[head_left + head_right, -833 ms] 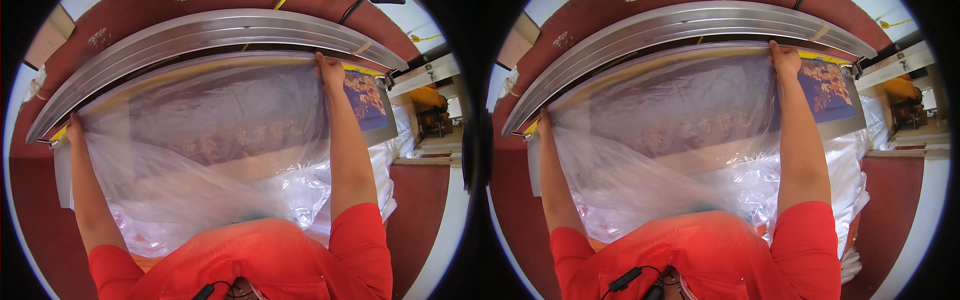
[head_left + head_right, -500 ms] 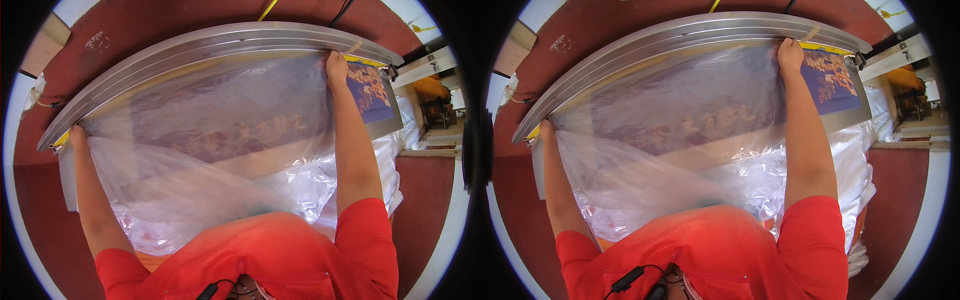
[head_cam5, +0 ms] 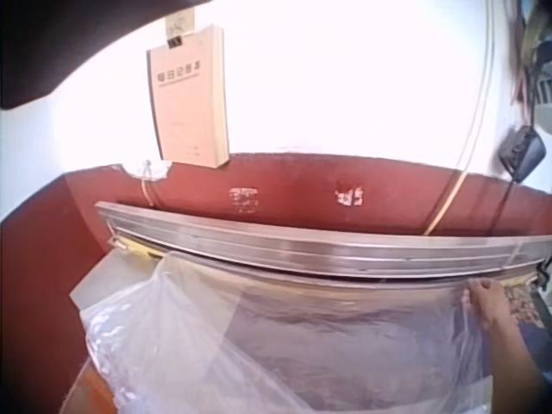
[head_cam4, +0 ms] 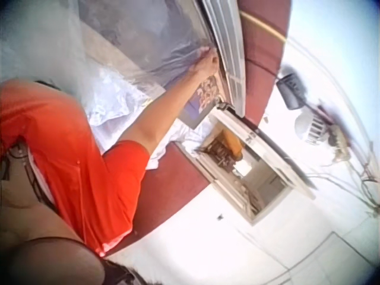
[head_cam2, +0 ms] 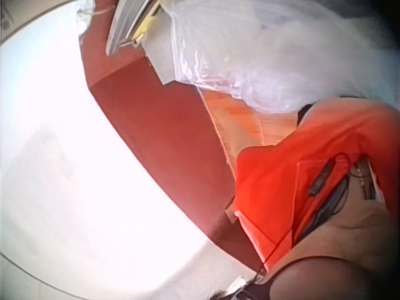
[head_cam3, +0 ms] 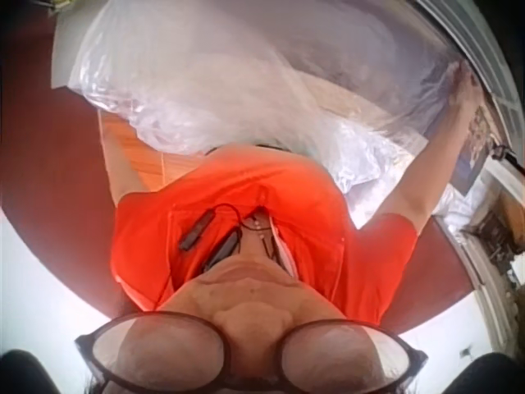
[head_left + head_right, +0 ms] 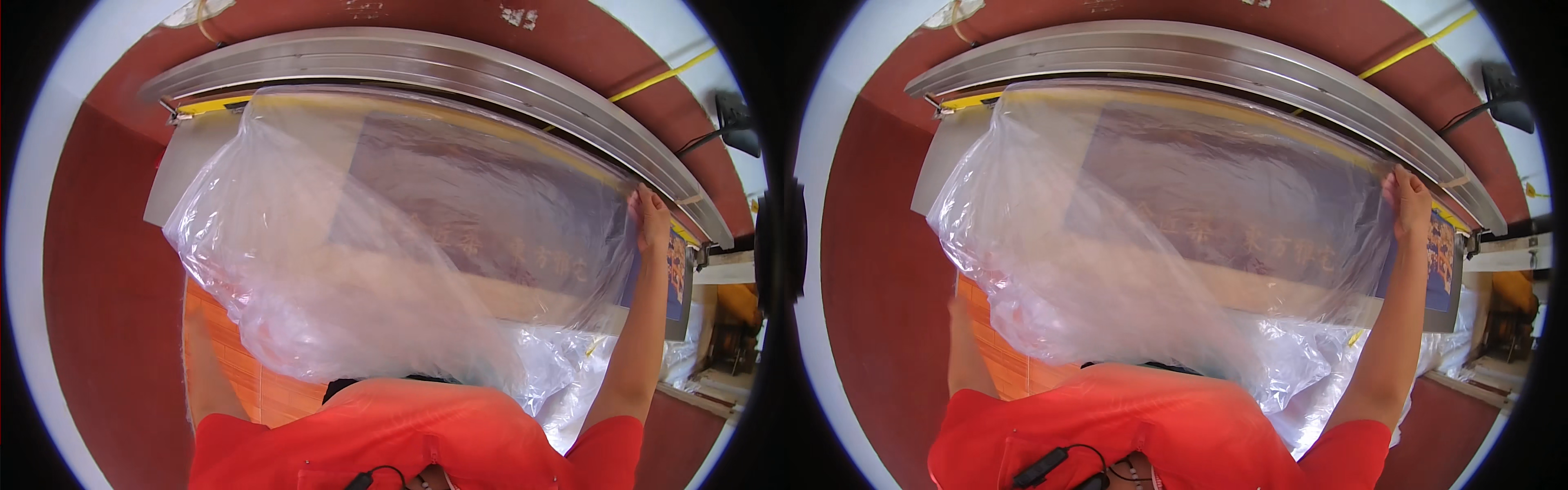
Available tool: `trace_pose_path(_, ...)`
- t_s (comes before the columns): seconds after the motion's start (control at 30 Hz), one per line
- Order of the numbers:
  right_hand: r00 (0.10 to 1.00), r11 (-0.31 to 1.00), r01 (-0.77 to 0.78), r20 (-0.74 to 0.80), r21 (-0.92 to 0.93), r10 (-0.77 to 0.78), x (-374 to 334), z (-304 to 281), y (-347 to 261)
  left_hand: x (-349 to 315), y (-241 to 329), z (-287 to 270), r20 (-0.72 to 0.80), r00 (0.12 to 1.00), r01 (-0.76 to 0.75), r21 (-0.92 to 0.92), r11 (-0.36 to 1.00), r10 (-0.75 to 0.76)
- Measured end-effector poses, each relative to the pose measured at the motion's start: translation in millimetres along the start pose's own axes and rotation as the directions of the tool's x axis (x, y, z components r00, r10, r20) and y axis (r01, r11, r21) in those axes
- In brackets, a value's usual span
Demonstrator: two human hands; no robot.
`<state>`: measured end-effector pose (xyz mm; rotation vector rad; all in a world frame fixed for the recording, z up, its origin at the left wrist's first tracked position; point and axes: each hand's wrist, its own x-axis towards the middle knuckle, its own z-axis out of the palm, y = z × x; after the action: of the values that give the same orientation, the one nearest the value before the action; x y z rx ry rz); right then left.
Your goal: The person wraps a large, flat rectangular object with a clear plastic sheet. They repeatedly pull the plastic over the object, smooth it down, and adjust the edges to ensure full coverage. The object appears to be a framed picture or artwork with Chinese characters visible through the plastic.
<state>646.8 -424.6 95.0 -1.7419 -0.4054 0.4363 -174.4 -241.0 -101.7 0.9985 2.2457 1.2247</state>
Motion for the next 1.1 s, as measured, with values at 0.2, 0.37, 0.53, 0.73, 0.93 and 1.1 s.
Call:
trace_pose_path(0.2,0.967,0.969,0.241,0.101,-0.048,-0.236,-12,-49,-50,-200,97,122,0.72,0.694,0.374,-0.331,0.866,-0.024)
trace_pose_path(0.37,0.972,0.966,0.203,-0.088,-0.161,-0.219,-106,-72,-50,-328,165,178,0.959,0.259,0.611,-0.255,0.75,0.115)
trace_pose_path(0.53,0.948,0.993,-0.113,-0.294,0.046,0.121,-171,-167,98,-297,153,136,0.941,0.327,0.597,-0.279,0.752,0.089)
trace_pose_path(0.73,0.644,0.68,-0.565,-0.265,0.467,0.717,-260,-225,294,-169,81,-11,0.725,0.686,0.453,-0.358,0.817,-0.062)
trace_pose_path(0.93,0.612,0.602,-0.776,-0.003,0.19,0.791,-259,-153,318,-101,22,-126,0.506,0.844,0.379,-0.33,0.865,-0.177)
trace_pose_path(1.1,0.65,0.645,-0.759,0.172,0.091,0.74,-247,-117,311,-85,3,-158,0.476,0.849,0.379,-0.253,0.89,-0.227)
